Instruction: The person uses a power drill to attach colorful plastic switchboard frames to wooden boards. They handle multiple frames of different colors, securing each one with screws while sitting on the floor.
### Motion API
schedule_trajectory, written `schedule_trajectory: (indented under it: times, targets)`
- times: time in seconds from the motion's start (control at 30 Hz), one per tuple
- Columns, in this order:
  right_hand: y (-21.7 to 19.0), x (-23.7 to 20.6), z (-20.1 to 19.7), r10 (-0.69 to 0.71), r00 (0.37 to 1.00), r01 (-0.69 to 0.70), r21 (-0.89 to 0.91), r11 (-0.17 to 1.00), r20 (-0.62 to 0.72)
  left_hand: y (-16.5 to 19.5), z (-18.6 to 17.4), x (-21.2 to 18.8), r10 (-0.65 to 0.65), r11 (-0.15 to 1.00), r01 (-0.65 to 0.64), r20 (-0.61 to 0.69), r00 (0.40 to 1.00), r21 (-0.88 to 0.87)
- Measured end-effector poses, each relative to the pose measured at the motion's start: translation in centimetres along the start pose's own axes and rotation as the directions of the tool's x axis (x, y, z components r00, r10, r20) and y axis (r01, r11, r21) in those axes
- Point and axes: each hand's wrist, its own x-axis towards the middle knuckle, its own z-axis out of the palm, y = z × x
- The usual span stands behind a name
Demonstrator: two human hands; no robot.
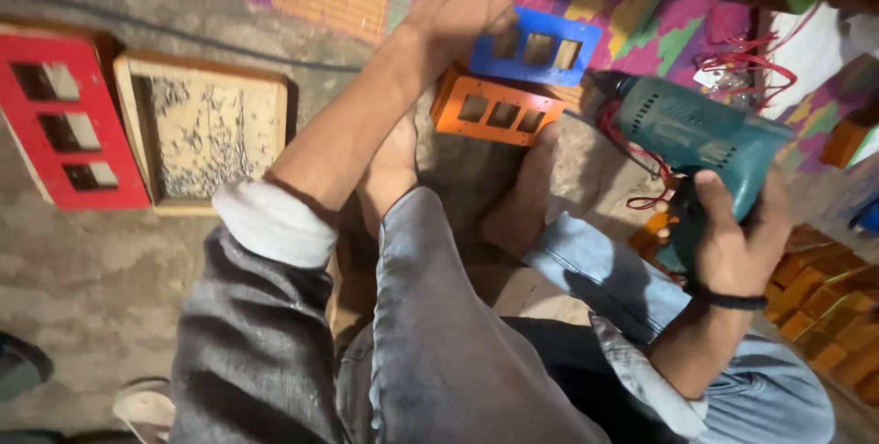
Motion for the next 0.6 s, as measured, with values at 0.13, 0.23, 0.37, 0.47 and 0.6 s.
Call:
schedule_trajectory:
  times: [0.13, 0.23, 0.37, 0.47, 0.6]
  targets:
    - [3.3, 1.5, -0.2, -0.074, 0.994, 0.063, -0.131, 0.989, -0.079, 1.3, 0.6, -0.2, 0.102, 0.992, -0.086, -0.194, 0.976, 0.087]
    - [5.2, 2.1, -0.7, -0.238, 0.969, 0.208, -0.307, 0.929, -0.064, 1.4, 1.1, -0.6, 0.069, 0.995, -0.057, -0.131, 0.989, 0.088]
    - [5.6, 2.4, -1.7, 0.017, 0.994, -0.046, -0.279, 0.959, -0.105, 0.9, 1.1, -0.9, 0.144, 0.981, -0.14, -0.02, 0.989, 0.136]
    - [5.2, 3.2, -2.3, -0.094, 0.99, 0.053, -0.345, 0.937, -0.103, 1.5, 0.5, -0.7, 0.208, 0.947, -0.192, -0.034, 0.978, 0.259]
    - [5.2, 3.9, -2.9, -0.096, 0.984, 0.02, -0.45, 0.893, -0.148, 4.0, -0.5, -0.4, 0.194, 0.949, -0.144, -0.161, 0.968, 0.282]
